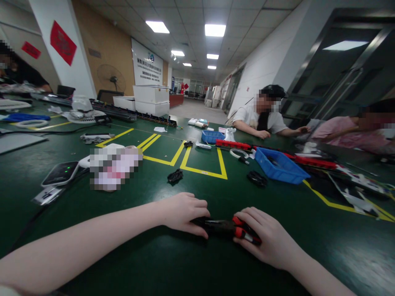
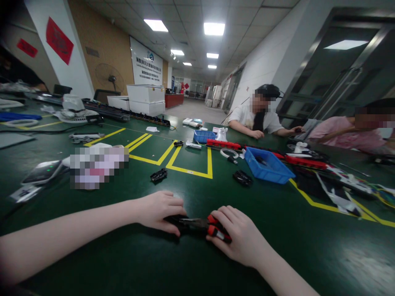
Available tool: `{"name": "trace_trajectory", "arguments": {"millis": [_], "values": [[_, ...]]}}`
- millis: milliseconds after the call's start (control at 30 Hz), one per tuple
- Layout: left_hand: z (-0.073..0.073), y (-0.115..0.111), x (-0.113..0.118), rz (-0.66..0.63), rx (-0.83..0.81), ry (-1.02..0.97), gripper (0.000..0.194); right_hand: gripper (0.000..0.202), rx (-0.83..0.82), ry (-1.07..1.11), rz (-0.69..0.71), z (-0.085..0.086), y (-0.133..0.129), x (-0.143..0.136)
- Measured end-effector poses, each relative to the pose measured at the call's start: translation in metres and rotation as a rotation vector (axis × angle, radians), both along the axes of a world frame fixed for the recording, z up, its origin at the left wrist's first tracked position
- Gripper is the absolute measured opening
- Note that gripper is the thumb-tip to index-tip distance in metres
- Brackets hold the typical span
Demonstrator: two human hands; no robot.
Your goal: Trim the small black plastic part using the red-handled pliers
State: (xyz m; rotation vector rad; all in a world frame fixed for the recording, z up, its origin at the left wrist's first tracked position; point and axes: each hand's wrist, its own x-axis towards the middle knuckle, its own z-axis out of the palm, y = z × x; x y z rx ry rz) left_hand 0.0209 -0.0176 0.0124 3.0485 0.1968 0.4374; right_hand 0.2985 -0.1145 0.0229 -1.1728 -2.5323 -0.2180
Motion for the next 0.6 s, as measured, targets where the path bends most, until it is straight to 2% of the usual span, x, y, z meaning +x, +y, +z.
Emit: {"name": "trace_trajectory", "arguments": {"millis": [600], "values": [[-0.0012, -0.0002, 0.0003, 0.012, -0.028, -0.031, 0.046, 0.034, 0.030, 0.004, -0.007, -0.0019, 0.0000, 0.0029]]}}
